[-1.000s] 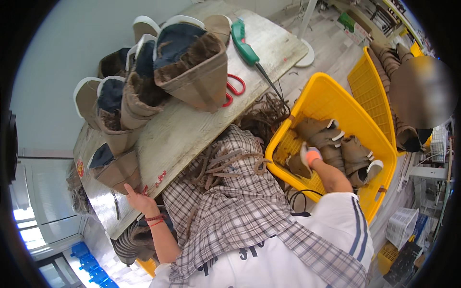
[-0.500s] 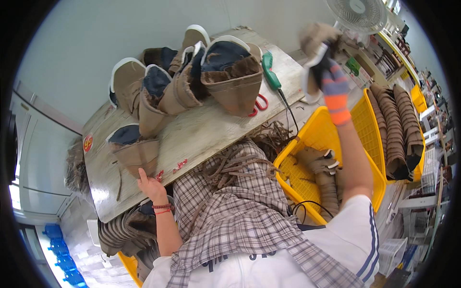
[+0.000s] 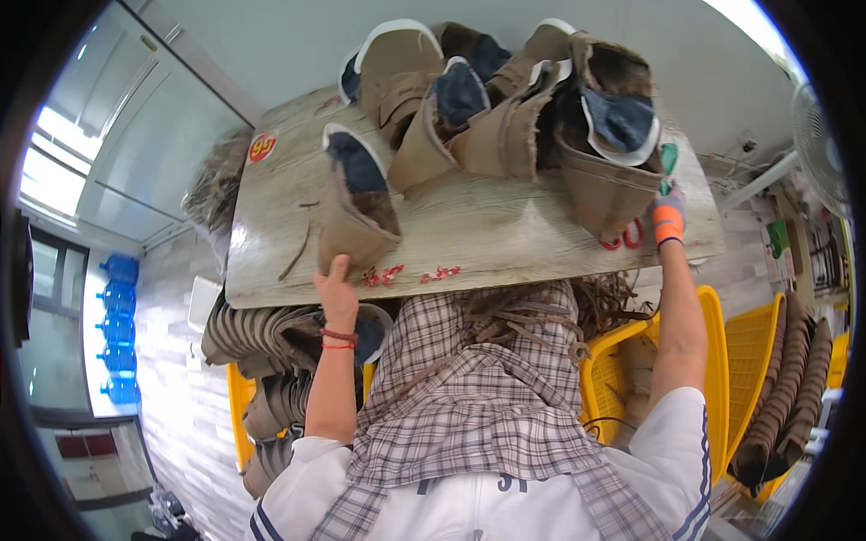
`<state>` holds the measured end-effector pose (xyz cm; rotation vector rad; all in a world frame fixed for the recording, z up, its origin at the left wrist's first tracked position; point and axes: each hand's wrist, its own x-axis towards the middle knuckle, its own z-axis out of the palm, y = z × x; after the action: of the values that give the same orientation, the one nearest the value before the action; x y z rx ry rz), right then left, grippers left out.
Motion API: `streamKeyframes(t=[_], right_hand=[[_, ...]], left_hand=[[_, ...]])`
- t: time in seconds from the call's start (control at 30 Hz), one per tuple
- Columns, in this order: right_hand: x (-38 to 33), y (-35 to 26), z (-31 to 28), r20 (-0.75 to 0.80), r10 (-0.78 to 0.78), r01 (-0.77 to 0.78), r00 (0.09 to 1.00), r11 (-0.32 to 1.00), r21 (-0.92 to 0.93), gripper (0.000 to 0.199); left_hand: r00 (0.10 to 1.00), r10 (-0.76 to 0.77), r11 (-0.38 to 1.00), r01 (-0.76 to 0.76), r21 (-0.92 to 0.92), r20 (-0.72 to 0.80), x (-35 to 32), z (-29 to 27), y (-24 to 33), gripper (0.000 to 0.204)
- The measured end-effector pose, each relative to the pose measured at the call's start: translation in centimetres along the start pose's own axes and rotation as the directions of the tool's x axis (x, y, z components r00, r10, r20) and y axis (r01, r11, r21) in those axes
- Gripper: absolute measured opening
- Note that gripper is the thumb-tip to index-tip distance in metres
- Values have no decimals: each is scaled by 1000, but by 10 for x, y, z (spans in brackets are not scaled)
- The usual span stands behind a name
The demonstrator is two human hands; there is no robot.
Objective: The person uses a green electric trimmer to cut the fur lining on the inside of several beige boots. They then use red scissors to trim the remaining fur and clean the interior. The trimmed boots are placed into a yellow basket.
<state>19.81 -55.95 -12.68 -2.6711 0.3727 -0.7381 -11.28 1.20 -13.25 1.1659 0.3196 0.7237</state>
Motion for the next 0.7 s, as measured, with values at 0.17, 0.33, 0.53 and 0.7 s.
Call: streamKeyframes(t=[0.17,0.33,0.53,0.7], right_hand=[[38,20,3,182,-25,-12,983,980,198,39],[78,71,18,288,41,-116,957,962,248,36],[58,106,21,319,14,-152,948,897,415,25],[30,114,20,240,146,-221,960,919,327,23]], left_hand=[[953,-179,919,73,387,246,-3,6,3,22],[957,-235,929,169,330,172,12,26,25,31],[959,-276,689,158,707,55,72,-2,28,45],[996,-33,270,-72,960,84,116,-39,31,55]])
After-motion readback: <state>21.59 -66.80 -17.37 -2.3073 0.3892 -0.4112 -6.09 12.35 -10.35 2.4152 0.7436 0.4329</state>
